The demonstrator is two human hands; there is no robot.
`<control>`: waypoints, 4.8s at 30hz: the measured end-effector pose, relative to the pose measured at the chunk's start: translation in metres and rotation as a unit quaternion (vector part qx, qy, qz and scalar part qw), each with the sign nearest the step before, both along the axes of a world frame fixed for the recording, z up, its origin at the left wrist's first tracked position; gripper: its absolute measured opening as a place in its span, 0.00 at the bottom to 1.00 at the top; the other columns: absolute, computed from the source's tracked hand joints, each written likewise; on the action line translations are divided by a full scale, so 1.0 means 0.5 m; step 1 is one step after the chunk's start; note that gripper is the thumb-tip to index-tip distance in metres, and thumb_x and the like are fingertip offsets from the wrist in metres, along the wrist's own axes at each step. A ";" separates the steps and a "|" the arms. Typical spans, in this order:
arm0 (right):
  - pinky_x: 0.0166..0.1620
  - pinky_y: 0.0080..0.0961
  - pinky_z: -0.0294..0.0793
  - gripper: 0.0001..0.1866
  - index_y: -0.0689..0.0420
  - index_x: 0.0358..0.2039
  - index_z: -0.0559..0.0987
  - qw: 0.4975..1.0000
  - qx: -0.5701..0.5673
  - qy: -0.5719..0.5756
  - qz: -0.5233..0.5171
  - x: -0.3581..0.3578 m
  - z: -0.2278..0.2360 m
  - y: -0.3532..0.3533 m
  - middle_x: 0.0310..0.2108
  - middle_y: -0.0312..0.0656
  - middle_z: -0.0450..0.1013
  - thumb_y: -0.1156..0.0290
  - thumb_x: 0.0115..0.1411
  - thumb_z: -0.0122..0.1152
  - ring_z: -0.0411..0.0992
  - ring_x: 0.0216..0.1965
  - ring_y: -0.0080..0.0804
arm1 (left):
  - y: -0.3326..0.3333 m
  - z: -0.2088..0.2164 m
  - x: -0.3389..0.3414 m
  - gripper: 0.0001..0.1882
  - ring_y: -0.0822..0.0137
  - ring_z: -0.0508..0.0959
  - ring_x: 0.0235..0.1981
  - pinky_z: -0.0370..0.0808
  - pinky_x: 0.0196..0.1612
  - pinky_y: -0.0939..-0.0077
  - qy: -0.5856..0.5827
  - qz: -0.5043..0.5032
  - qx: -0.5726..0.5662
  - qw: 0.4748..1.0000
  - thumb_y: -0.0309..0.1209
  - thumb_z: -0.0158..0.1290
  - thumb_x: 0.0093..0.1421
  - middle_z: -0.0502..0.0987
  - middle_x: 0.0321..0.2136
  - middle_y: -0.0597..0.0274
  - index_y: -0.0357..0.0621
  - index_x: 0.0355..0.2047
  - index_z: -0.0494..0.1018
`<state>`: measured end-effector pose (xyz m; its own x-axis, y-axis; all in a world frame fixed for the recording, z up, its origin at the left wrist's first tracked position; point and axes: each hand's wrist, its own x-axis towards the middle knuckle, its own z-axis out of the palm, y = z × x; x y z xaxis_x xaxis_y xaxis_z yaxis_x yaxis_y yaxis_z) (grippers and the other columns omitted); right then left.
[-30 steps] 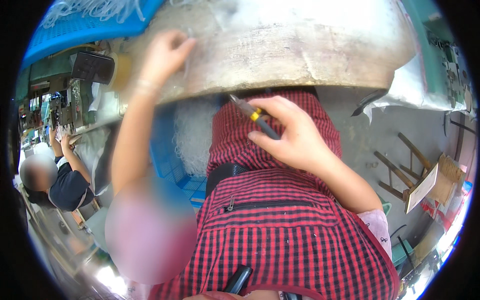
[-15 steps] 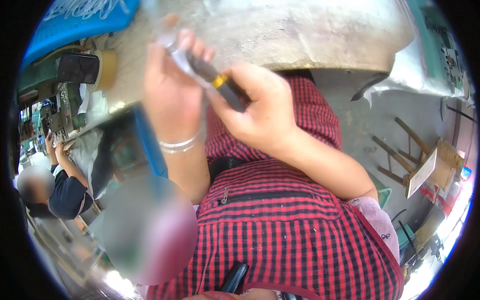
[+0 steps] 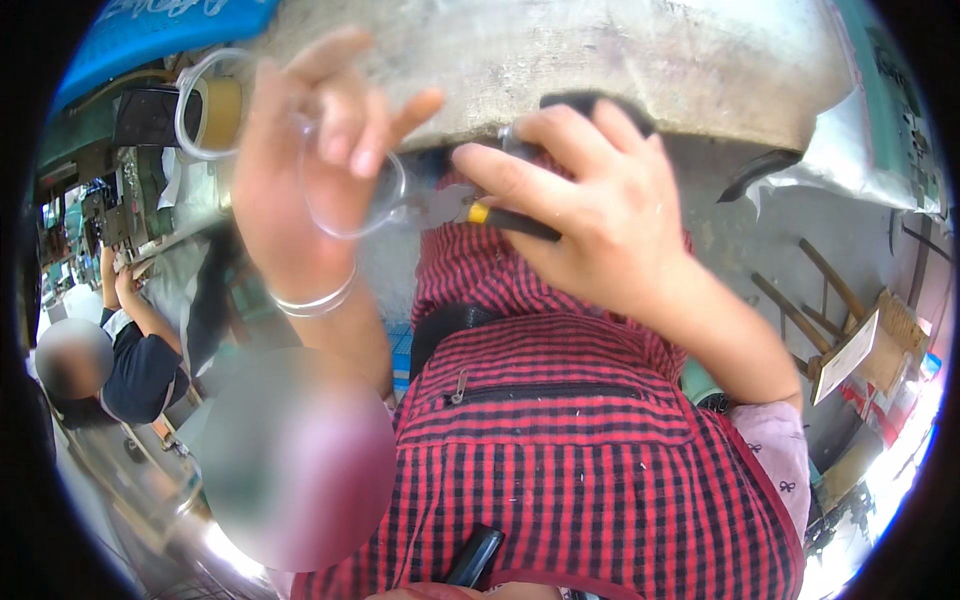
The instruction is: The person repeatedly picks up clear plastic cord loops from a blue basket and trims them with pliers. The person holds each loop, snips a section, and places the trimmed piece back into the basket. This cycle continues throughout the clip.
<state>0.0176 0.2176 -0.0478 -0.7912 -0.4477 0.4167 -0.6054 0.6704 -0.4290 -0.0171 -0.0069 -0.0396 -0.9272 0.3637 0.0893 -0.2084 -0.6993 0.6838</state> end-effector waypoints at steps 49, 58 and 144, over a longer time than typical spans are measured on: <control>0.35 0.36 0.71 0.31 0.39 0.51 0.82 0.989 0.064 0.008 -0.134 0.005 0.066 -0.018 0.37 0.38 0.71 0.73 0.42 0.73 0.69 0.34 0.42 | 0.115 0.065 0.124 0.54 0.72 0.75 0.19 0.69 0.23 0.82 -0.162 0.044 -0.332 0.928 0.77 0.14 0.60 0.76 0.20 0.58 0.38 0.52 0.65; 0.35 0.37 0.71 0.26 0.43 0.48 0.83 0.995 0.082 -0.026 -0.058 -0.014 0.054 0.002 0.30 0.34 0.70 0.73 0.44 0.71 0.70 0.32 0.40 | 0.086 0.048 0.137 0.52 0.75 0.73 0.18 0.67 0.23 0.84 -0.150 -0.001 -0.386 0.910 0.76 0.16 0.62 0.75 0.18 0.62 0.38 0.49 0.67; 0.26 0.21 0.63 0.22 0.38 0.41 0.84 0.943 0.173 0.211 0.192 -0.085 0.099 0.049 0.36 0.27 0.73 0.60 0.40 0.65 0.66 0.28 0.25 | 0.065 0.049 0.022 0.26 0.65 0.77 0.33 0.76 0.45 0.69 -0.063 0.071 -0.182 0.979 0.43 0.38 0.77 0.78 0.31 0.54 0.26 0.51 0.71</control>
<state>-0.0247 0.2420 0.0019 -0.3390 -0.8346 0.4341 -0.8998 0.4223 0.1092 -0.0061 0.0257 -0.0153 -0.9662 0.2162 -0.1403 -0.2250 -0.4419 0.8684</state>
